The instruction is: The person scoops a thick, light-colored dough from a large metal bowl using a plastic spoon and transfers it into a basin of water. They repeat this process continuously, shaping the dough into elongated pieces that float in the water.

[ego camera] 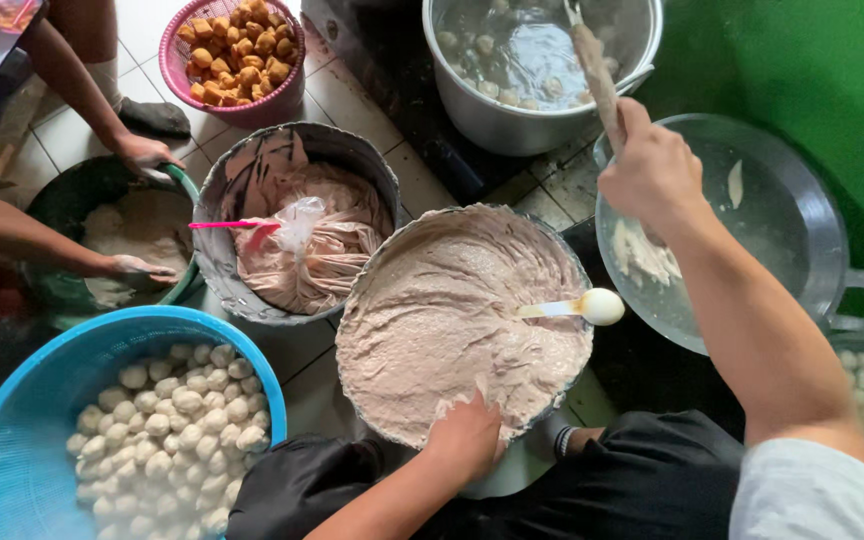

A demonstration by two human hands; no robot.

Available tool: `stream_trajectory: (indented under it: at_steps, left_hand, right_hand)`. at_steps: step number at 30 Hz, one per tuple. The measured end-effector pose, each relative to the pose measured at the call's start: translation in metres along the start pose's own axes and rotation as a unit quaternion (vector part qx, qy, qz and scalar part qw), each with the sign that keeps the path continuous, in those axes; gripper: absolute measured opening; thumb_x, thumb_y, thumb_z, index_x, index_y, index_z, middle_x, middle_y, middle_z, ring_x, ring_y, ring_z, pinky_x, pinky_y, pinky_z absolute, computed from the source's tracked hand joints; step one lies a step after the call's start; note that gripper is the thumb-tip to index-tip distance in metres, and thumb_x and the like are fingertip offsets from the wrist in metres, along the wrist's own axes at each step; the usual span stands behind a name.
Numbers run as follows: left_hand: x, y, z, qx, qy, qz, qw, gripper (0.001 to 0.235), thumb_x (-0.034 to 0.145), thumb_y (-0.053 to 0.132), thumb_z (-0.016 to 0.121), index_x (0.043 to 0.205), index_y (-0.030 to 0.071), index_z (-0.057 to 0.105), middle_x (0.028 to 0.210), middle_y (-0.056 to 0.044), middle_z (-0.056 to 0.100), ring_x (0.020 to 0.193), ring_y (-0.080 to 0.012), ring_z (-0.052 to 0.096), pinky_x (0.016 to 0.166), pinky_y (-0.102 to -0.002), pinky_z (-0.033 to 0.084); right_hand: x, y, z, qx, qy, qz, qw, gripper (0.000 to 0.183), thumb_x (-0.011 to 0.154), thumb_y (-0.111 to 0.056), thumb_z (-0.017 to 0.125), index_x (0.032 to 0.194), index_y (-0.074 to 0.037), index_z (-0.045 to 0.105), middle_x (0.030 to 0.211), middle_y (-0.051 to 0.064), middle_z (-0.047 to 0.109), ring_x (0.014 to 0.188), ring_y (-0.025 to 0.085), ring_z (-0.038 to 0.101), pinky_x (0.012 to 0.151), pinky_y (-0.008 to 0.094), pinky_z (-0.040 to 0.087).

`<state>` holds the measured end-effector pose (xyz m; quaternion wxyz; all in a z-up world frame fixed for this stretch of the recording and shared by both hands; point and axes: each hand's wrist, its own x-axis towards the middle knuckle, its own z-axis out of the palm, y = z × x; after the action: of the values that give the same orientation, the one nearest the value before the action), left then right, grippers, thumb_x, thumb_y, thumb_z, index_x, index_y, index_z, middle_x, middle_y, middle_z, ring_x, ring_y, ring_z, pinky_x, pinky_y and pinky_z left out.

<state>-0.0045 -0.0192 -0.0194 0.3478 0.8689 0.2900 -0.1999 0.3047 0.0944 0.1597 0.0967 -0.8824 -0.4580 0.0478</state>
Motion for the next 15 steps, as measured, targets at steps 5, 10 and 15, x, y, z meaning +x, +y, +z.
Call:
stream_trajectory:
  at_steps: [5, 10, 15]
  left_hand:
    - [0.001, -0.001, -0.006, 0.034, 0.036, 0.026, 0.998, 0.057, 0.089, 0.031, 0.073, 0.135, 0.003, 0.056, 0.152, -0.03, 0.037, 0.103, -0.0436, 0.064, 0.084, -0.055, 0.054]
    - [-0.001, 0.0, -0.008, 0.026, 0.045, 0.027, 0.998, 0.058, 0.089, 0.03, 0.071, 0.139, 0.004, 0.055, 0.144, -0.03, 0.045, 0.1, -0.0442, 0.066, 0.081, -0.054, 0.056]
    - [-0.003, 0.002, -0.013, -0.006, 0.016, 0.009, 1.0, 0.046, 0.091, 0.031, 0.072, 0.125, 0.002, 0.061, 0.131, -0.024, 0.054, 0.107, -0.0436, 0.063, 0.081, -0.053, 0.057]
  right_hand:
    - [0.074, 0.024, 0.031, -0.039, 0.0, 0.055, 0.998, 0.06, 0.082, -0.015, 0.068, 0.139, -0.01, 0.05, 0.118, 0.023, 0.07, 0.114, 0.043, 0.065, 0.095, 0.052, 0.051]
    - [0.099, 0.029, 0.032, 0.009, -0.033, 0.093, 0.995, 0.055, 0.083, -0.013, 0.064, 0.136, -0.008, 0.052, 0.103, 0.024, 0.069, 0.092, 0.041, 0.067, 0.077, 0.051, 0.054]
    - [0.098, 0.024, -0.009, 0.176, -0.209, 0.124, 0.954, 0.026, 0.092, -0.004, 0.055, 0.104, 0.015, 0.068, 0.09, 0.022, 0.07, 0.066, 0.028, 0.068, 0.062, 0.042, 0.056]
